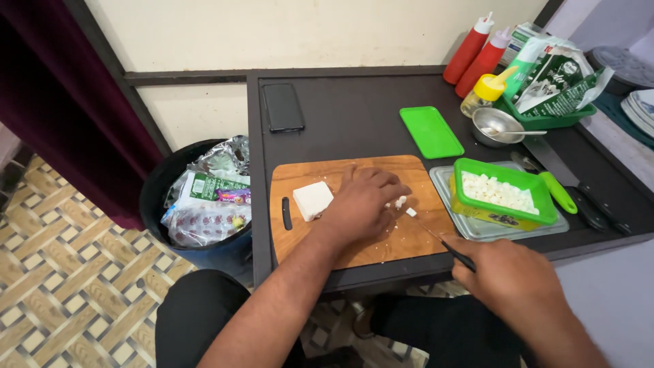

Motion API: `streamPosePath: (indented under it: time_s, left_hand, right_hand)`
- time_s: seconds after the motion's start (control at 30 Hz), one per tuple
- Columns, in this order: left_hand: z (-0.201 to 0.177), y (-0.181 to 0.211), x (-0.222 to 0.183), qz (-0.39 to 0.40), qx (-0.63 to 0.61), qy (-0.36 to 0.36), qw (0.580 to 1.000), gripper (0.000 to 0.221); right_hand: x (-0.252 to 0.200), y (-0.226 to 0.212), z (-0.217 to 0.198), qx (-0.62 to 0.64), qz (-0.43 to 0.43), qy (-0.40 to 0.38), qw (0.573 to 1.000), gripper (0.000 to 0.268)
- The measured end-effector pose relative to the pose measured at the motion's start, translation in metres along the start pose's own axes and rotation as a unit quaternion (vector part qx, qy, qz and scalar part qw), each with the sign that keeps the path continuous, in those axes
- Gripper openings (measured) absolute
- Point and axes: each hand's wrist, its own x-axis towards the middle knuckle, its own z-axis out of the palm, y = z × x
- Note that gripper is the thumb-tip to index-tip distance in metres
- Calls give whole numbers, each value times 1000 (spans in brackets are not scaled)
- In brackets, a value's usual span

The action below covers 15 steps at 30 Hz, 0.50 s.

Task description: Cutting paneer (Indian cottage cheese) into small cubes on a wooden cutting board.

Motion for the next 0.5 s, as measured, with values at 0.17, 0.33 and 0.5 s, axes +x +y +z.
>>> streamPosePath:
  time_s: [0.17,0.33,0.5]
  left_hand:
    - [3,2,-5,38,6,-20,999,29]
    - [2,-6,-2,10,-1,29,1000,27]
    - [-7,-26,-3,-28,12,68,997,36]
  right_hand:
    - [-4,-6,-9,3,-20,8,1000,56]
    - [-2,5,4,30,-8,27,999,54]
    - [-5,9,11,83,22,24,996,54]
